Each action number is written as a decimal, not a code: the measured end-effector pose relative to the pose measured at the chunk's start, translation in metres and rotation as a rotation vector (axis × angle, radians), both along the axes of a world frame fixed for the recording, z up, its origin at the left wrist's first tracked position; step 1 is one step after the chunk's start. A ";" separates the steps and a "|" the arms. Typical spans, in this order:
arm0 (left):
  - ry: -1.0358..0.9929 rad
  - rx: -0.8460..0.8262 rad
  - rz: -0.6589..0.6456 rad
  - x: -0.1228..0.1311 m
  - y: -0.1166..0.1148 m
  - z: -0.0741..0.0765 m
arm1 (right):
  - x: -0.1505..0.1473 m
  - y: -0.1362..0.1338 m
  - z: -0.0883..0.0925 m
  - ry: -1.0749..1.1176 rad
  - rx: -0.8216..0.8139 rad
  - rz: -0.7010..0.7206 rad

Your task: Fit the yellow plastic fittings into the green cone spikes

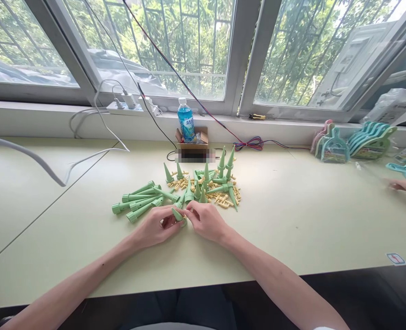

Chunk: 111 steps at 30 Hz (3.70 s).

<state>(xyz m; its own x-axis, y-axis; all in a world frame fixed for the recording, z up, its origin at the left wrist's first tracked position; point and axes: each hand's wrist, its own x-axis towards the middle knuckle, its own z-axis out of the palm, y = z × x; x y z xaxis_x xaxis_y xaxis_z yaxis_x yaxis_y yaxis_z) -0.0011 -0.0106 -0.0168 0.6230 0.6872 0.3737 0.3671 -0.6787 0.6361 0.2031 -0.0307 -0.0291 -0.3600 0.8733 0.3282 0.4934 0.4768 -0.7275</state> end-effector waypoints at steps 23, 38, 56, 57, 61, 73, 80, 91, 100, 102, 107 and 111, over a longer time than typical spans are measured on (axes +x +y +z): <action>0.030 -0.100 0.052 -0.001 0.002 0.002 | 0.003 0.002 -0.005 -0.073 0.034 0.073; 0.018 -0.012 0.019 -0.001 0.003 -0.001 | 0.005 0.002 -0.002 -0.103 0.027 0.081; 0.029 0.054 -0.002 -0.001 0.003 -0.004 | 0.009 0.003 0.005 -0.145 -0.025 0.117; 0.030 0.055 -0.002 -0.001 0.003 -0.004 | 0.009 0.003 0.005 -0.146 -0.026 0.116; 0.021 0.060 -0.005 -0.002 0.004 -0.005 | 0.010 0.003 0.005 -0.160 -0.033 0.116; 0.039 0.047 -0.002 -0.002 0.004 -0.003 | 0.010 0.002 0.007 -0.191 -0.003 0.099; 0.061 0.051 -0.005 -0.002 0.004 -0.004 | 0.010 0.002 0.008 -0.185 0.012 0.097; 0.051 0.055 -0.014 -0.001 0.004 -0.002 | 0.008 0.002 0.006 -0.180 0.041 0.110; 0.039 0.074 -0.026 -0.002 0.004 -0.005 | 0.009 0.001 0.007 -0.172 0.017 0.112; 0.038 0.078 -0.032 -0.002 0.004 -0.005 | 0.009 0.001 0.008 -0.160 0.005 0.119; 0.039 0.106 -0.048 -0.003 0.004 -0.005 | 0.009 0.000 0.009 -0.137 -0.006 0.126; 0.043 0.116 -0.049 -0.003 0.004 -0.005 | 0.009 0.000 0.009 -0.153 -0.016 0.116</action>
<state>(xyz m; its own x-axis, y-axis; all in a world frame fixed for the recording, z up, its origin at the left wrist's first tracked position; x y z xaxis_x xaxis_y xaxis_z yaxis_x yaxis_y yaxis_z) -0.0038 -0.0064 -0.0221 0.6717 0.6095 0.4211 0.3571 -0.7644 0.5368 0.2116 -0.0307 -0.0200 -0.5037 0.8276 0.2479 0.5411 0.5259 -0.6563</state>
